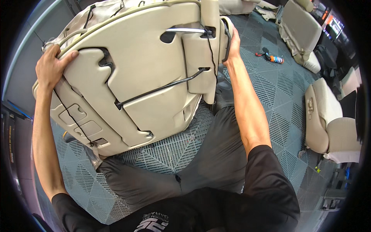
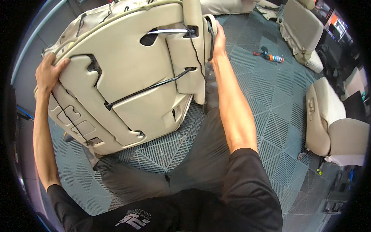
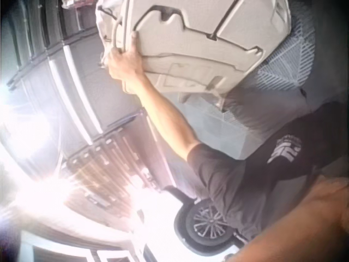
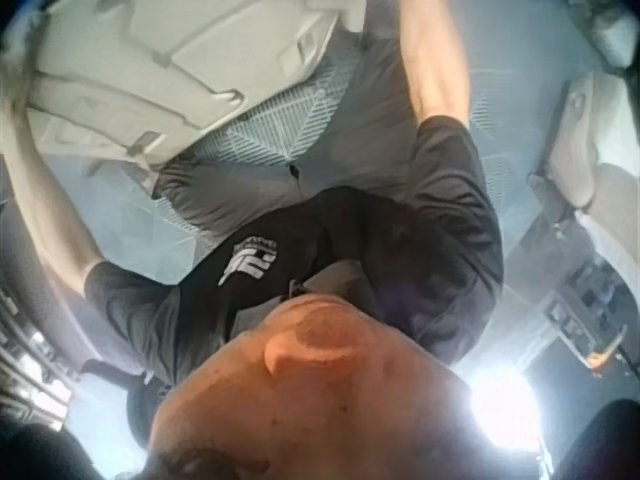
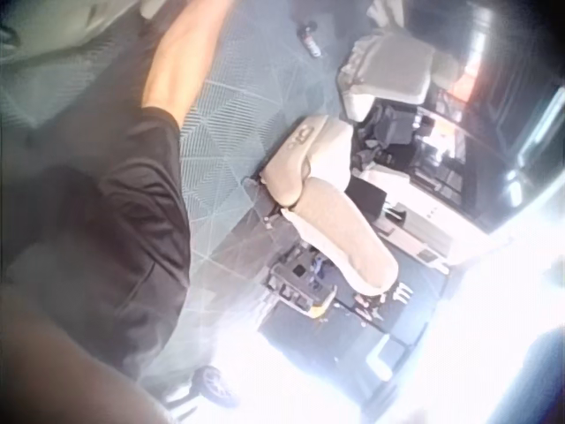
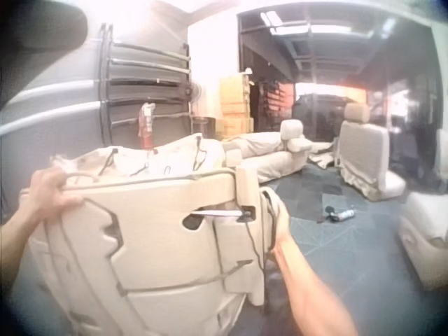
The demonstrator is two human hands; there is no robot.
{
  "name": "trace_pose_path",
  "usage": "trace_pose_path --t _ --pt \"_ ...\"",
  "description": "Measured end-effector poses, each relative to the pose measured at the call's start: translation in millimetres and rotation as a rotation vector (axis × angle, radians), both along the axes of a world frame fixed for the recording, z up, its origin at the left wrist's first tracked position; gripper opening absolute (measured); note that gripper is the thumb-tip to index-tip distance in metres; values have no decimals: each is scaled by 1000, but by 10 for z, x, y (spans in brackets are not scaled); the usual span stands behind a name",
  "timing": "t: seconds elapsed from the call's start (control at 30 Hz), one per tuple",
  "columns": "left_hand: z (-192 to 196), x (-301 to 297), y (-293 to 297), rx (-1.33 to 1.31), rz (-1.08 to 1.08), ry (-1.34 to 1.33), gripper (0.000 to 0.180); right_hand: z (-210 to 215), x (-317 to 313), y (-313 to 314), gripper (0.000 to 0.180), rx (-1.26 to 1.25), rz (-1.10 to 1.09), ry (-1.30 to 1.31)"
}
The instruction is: The person sits on the floor and works on a car seat, initially removing a white protective cover. They then flip the seat to access the underside and use a black zip tie to secure the seat's internal components.
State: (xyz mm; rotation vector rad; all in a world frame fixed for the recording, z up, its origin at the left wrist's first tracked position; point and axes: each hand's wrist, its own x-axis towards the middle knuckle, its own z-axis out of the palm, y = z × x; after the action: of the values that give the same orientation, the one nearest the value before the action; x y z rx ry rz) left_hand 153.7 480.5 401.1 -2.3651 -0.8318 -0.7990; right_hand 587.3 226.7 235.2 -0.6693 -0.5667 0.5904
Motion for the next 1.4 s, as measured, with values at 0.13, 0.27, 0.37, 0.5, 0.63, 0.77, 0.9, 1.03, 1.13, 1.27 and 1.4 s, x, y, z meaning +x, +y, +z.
trace_pose_path --t 0.13,0.27,0.37,0.5,0.63,0.77,0.9,1.03,1.13,1.27,1.4 --pt "6 12 -24 -27 4 -23 77 64 -97 -77 54 -86 -110 -8" --pt "-19 -22 77 49 -108 -162 79 142 -316 -76 52 -76 -130 -10" --pt "55 81 -441 -4 -64 -117 67 149 -356 -144 49 -120 -361 -41" --pt "118 21 -406 -24 -29 -164 63 236 -661 -228 53 -11 -198 -72" --pt "119 -35 -327 -103 -26 -181 67 242 -712 -220 50 -53 -324 -46" --pt "177 -90 -110 -98 -159 -242 54 262 -778 -264 56 -52 -277 -32" --pt "19 -138 -181 23 -302 -428 32 192 -678 -341 55 -42 -241 -23" --pt "-74 -349 -418 214 -231 -455 26 184 -808 -316 56 -104 -309 -57" --pt "-153 -606 -850 527 37 -134 29 186 -662 -478 56 -112 -338 -61" --pt "-1302 -843 -921 235 -34 -503 39 199 -687 -499 59 -147 -319 -136" --pt "-1379 467 -2227 -939 -1149 -846 16 252 -708 -462 53 -132 -280 -141"
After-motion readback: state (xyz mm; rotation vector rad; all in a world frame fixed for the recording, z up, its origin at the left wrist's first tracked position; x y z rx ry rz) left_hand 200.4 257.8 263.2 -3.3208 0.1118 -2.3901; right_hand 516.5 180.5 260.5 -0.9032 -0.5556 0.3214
